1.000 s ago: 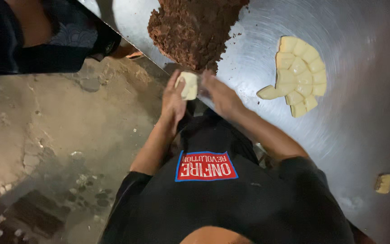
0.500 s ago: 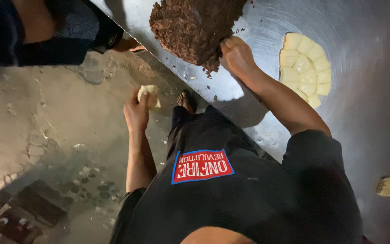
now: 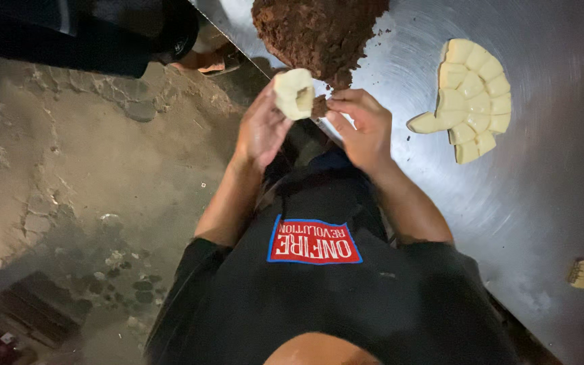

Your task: The person takes pieces of white dough, flattens them by hand, adds a portion of dark filling from a pile on the table, and folds the dough to enclose the filling.

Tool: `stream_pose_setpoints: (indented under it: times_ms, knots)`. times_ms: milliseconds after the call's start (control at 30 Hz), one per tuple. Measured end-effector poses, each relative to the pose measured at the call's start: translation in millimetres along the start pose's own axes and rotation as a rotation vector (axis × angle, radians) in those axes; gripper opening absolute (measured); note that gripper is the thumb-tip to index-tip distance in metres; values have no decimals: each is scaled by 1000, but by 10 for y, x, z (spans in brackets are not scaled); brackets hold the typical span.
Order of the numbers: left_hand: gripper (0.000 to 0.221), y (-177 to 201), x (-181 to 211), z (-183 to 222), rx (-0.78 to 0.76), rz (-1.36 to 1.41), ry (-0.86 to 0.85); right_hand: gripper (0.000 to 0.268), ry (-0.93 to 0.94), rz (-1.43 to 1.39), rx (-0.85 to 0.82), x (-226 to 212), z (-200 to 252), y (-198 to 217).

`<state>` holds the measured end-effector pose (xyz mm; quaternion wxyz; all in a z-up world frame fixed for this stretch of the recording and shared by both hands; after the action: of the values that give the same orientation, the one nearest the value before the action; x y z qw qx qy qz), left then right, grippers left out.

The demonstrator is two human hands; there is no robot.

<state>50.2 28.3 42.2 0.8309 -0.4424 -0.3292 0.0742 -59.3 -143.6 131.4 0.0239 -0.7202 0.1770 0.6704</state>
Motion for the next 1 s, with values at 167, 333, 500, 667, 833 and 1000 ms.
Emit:
stream_pose_setpoints:
  times_ms: [167, 333, 500, 667, 833, 1000]
  knots:
    - [50, -396, -180, -31, -176, 87, -46, 19, 176, 388, 130, -239, -57, -256]
    - [50, -422, -304, -71, -120, 142, -21, 20, -38, -209, 291, 291, 122, 17]
    - [48, -385, -617, -168, -107, 192, -71, 16, -463, -1063, 213, 1087, 228, -69]
    - [42, -300, -560, -209, 238, -467, -420, 12, -481, -1053, 395, 1200, 90, 127]
    - [55, -769, -506, -18, -39, -1175, -463, 18, -6, -202, 256, 509, -103, 82]
    - [71, -905, -273, 97, -410, -462, -241, 20, 232, 476, 217, -47, -94, 252]
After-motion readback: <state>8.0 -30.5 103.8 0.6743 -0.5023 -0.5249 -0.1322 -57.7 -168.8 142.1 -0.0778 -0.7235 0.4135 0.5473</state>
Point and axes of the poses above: each hand's wrist, its own z-axis away from the middle knuckle, its own y-axis out of the back of the hand, x = y × z, the point moved 5 cm from there along -z, towards the middle knuckle, and after that the axes turned 6 degrees about -x, right-handed, at the moved point
